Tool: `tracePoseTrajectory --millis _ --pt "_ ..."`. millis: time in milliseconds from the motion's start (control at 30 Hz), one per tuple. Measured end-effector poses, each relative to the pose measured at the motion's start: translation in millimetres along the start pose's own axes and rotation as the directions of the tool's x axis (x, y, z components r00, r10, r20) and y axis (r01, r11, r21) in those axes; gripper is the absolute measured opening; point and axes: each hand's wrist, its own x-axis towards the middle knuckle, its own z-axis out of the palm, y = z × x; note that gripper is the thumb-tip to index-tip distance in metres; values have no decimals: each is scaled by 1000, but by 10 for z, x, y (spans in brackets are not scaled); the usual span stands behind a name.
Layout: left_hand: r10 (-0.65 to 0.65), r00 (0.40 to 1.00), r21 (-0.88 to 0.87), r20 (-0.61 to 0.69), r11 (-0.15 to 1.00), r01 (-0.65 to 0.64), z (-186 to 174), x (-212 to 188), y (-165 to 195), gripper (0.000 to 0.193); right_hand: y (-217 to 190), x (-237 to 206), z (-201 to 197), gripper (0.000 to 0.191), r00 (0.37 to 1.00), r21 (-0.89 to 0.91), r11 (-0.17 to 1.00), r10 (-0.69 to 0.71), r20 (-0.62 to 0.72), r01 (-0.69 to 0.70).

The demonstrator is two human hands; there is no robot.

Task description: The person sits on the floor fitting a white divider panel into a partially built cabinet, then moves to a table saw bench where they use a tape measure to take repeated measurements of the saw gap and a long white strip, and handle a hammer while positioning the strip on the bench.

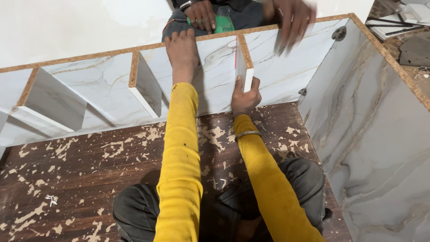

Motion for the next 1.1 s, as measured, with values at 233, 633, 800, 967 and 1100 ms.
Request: tracePoseTrajectory --millis 233,633,800,967,1100 --pt "15 1000 -1 -23 1000 -15 75 22 -23 27 12 11 13 29 1000 -31 999 -13 -15 13" --pt "-6 999 -32 42 999 7 69 33 -39 55 -20 38 6 29 1000 -67 998 16 -14 -16" --pt "10 998 -36 54 999 -8 33 30 -35 59 -34 62 9 30 999 -63 998 -26 -26 24" --pt "26 1000 -29 13 999 -26 -28 16 1 57 -50 70 -18 29 1000 -64 998 16 6 -15" --pt "-4 998 -12 64 1000 4 -85 29 42 63 -77 75 -54 28 1000 -25 1000 -12 -1 12"
